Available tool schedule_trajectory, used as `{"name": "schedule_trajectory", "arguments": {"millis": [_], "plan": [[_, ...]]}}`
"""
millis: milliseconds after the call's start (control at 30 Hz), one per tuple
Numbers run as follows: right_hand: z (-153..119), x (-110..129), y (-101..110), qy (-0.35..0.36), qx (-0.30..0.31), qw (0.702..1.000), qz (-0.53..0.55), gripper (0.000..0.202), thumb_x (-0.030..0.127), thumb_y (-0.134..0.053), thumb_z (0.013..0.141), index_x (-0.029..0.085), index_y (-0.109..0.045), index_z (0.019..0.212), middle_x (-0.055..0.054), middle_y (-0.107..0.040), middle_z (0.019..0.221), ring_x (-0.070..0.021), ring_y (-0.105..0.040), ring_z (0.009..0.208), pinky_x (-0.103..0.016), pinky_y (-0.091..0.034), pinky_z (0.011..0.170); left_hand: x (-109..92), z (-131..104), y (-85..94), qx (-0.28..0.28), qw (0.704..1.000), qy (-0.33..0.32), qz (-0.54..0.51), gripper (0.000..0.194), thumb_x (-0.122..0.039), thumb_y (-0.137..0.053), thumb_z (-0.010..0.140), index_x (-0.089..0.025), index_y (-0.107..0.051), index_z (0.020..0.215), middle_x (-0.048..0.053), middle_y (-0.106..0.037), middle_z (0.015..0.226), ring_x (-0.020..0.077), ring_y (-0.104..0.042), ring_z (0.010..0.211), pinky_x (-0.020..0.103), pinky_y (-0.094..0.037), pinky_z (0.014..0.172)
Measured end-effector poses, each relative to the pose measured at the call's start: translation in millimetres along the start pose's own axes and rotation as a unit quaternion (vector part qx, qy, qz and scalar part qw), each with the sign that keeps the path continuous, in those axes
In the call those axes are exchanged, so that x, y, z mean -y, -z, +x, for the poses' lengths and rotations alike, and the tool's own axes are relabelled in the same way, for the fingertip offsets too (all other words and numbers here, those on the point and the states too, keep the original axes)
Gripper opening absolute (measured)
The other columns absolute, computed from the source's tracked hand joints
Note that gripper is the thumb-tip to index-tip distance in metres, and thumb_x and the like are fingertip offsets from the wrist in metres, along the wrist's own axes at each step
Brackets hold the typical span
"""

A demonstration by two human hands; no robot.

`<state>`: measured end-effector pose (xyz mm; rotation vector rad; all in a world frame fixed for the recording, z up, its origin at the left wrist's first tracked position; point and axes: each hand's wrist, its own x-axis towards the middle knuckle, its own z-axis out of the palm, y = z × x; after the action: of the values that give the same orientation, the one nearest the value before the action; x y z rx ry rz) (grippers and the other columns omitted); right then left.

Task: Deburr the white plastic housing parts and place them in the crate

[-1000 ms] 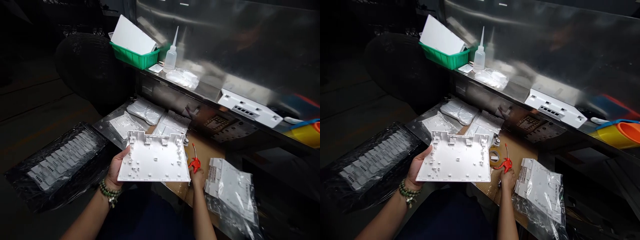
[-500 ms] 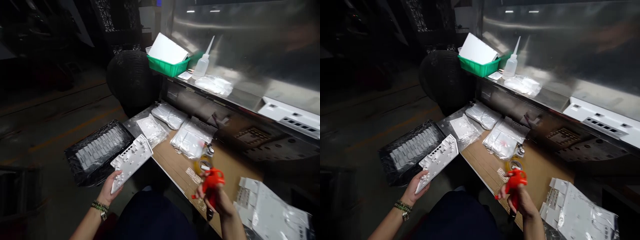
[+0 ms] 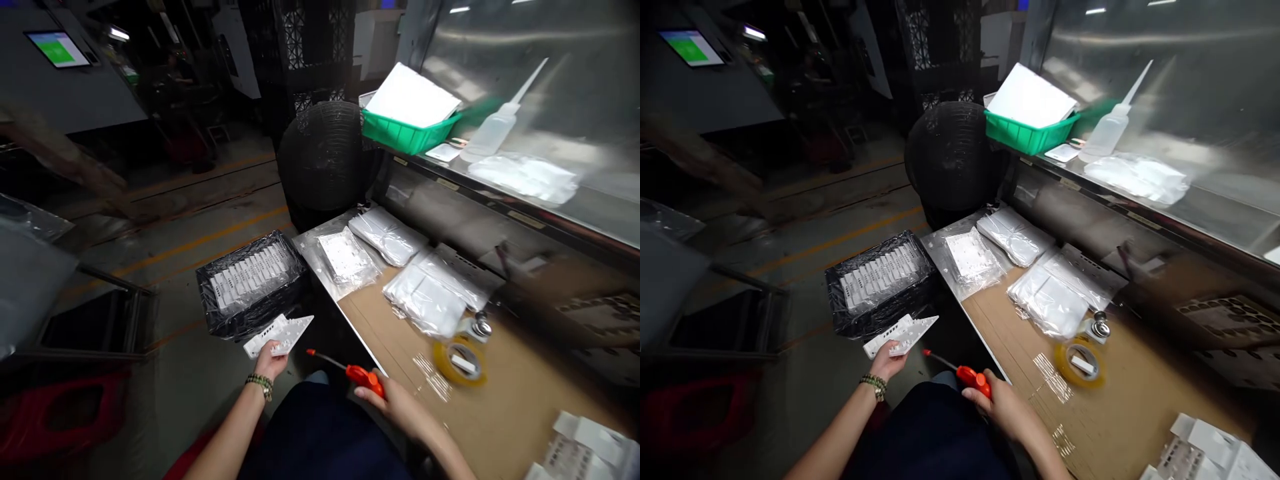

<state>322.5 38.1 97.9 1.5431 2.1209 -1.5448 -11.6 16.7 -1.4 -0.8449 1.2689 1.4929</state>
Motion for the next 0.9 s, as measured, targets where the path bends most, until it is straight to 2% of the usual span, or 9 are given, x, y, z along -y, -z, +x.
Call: {"name": "schedule_trajectory", "arguments": {"millis": [133, 300, 400, 500, 633, 700, 800, 900], "plan": [[-8.3, -1.9, 4.5, 0.007, 0.030, 0.999, 0.038, 0.061, 0.080, -0.050, 0.089, 0.022, -0.063, 0.102, -0.008, -0.076, 0.100, -0.0289, -0.070, 0.095, -0.034, -0.049, 0.081, 5.2, -4.3, -6.6, 0.017, 1.000, 0.014, -0.001, 0.031, -0.031, -0.064, 0.099, -0.016, -0.063, 0.126, 0.009, -0.067, 0.119, 0.0201, -0.069, 0.095, 0.038, -0.061, 0.079], [-18.7, -9.1, 4.7, -0.024, 0.001, 0.998, 0.052, 0.059, 0.079, -0.055, 0.087, 0.022, -0.063, 0.099, -0.007, -0.076, 0.096, -0.0283, -0.069, 0.090, -0.033, -0.047, 0.077, 14.6, -13.7, -21.1, 0.064, 0.997, 0.020, 0.025, 0.031, -0.031, -0.064, 0.099, -0.015, -0.063, 0.126, 0.009, -0.069, 0.118, 0.0209, -0.070, 0.096, 0.040, -0.062, 0.081], [-21.5, -16.9, 5.4, -0.015, 0.001, 0.996, 0.087, 0.059, 0.079, -0.058, 0.084, 0.022, -0.065, 0.096, -0.006, -0.075, 0.093, -0.0274, -0.067, 0.088, -0.033, -0.046, 0.074, 20.4, -18.3, -30.8, 0.078, 0.996, -0.005, 0.043, 0.031, -0.031, -0.065, 0.099, -0.015, -0.064, 0.125, 0.009, -0.069, 0.117, 0.0200, -0.070, 0.094, 0.038, -0.062, 0.079], [-22.5, -23.5, 6.3, -0.033, -0.047, 0.993, 0.106, 0.058, 0.079, -0.058, 0.084, 0.022, -0.064, 0.092, -0.003, -0.072, 0.083, -0.0247, -0.064, 0.080, -0.032, -0.045, 0.071, 23.8, -21.6, -36.5, 0.093, 0.994, -0.038, 0.052, 0.031, -0.032, -0.065, 0.098, -0.016, -0.064, 0.124, 0.009, -0.069, 0.118, 0.0201, -0.070, 0.095, 0.038, -0.062, 0.079], [-23.9, -26.4, 8.2, -0.032, -0.037, 0.993, 0.108, 0.059, 0.081, -0.057, 0.084, 0.022, -0.062, 0.088, -0.001, -0.069, 0.080, -0.0219, -0.061, 0.076, -0.030, -0.043, 0.068, 20.8, -25.9, -35.3, 0.092, 0.991, -0.073, 0.058, 0.030, -0.032, -0.066, 0.098, -0.015, -0.064, 0.123, 0.009, -0.069, 0.116, 0.0193, -0.070, 0.093, 0.037, -0.062, 0.078], [-24.8, -25.2, 9.7, -0.037, -0.043, 0.994, 0.098, 0.060, 0.081, -0.056, 0.084, 0.022, -0.061, 0.090, -0.002, -0.069, 0.080, -0.0230, -0.061, 0.077, -0.031, -0.043, 0.069, 18.2, -28.4, -33.4, 0.091, 0.990, -0.085, 0.063, 0.027, -0.029, -0.065, 0.099, -0.015, -0.065, 0.122, 0.008, -0.070, 0.114, 0.0173, -0.070, 0.088, 0.033, -0.062, 0.073], [-25.8, -21.7, 11.8, -0.013, -0.012, 0.995, 0.102, 0.060, 0.080, -0.056, 0.086, 0.021, -0.063, 0.096, -0.003, -0.071, 0.087, -0.0240, -0.063, 0.081, -0.032, -0.043, 0.071, 18.4, -33.2, -32.9, 0.096, 0.987, -0.098, 0.079, 0.023, -0.022, -0.064, 0.099, -0.014, -0.065, 0.121, 0.007, -0.072, 0.108, 0.0149, -0.070, 0.081, 0.029, -0.061, 0.067], [-26.7, -18.9, 13.8, -0.007, -0.022, 0.993, 0.115, 0.059, 0.078, -0.057, 0.087, 0.021, -0.065, 0.096, -0.003, -0.070, 0.085, -0.0228, -0.062, 0.080, -0.032, -0.044, 0.072, 24.4, -40.5, -34.7, 0.111, 0.981, -0.117, 0.105, 0.031, -0.004, -0.058, 0.095, -0.012, -0.066, 0.124, 0.008, -0.075, 0.102, 0.0156, -0.073, 0.076, 0.028, -0.063, 0.066]]}}
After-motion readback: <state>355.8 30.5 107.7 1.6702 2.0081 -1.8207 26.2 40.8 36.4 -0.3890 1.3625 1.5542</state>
